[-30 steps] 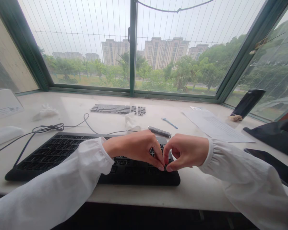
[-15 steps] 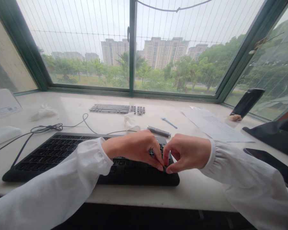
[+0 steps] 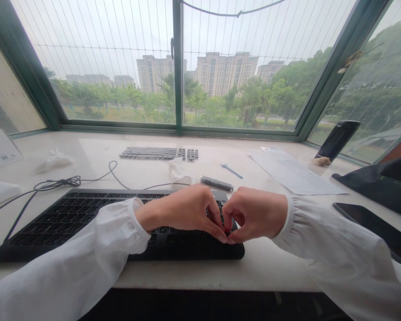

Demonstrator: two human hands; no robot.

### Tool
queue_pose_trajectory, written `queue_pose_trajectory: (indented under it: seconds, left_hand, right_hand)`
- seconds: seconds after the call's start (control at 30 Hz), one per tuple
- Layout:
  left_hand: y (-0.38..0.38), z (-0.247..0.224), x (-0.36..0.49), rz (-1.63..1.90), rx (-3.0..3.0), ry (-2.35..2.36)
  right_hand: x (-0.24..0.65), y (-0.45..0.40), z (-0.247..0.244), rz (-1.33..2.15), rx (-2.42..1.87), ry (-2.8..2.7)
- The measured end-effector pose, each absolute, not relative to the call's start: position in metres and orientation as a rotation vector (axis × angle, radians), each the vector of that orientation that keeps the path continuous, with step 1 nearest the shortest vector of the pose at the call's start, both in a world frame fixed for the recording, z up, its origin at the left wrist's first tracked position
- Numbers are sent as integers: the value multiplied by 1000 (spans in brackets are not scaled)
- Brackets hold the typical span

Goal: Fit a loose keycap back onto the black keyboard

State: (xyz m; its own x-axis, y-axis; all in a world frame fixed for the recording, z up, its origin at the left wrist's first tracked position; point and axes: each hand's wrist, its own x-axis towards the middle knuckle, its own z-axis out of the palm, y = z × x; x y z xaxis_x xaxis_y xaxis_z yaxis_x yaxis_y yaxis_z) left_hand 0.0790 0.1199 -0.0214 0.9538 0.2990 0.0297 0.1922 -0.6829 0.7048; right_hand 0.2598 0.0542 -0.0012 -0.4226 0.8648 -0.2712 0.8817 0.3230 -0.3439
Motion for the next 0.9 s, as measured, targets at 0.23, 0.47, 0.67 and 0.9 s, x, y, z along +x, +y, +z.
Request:
queue_pose_trajectory:
  seconds: [0.23,0.47,0.67,0.9]
  left_hand:
    - [117,-26,79,108,2288,459]
    - [113,-24,79,142,2300,455]
    - [111,-24,80,118,2295,486]
    - [113,-23,80,84,2317,496]
  right_hand:
    - [264,58,-4,-790,1620,2558]
    - [262,56,-4,-728,1625,2607]
    - [264,57,-4,-817,1653,2559]
    - [265,63,-5,-884,1623,2504]
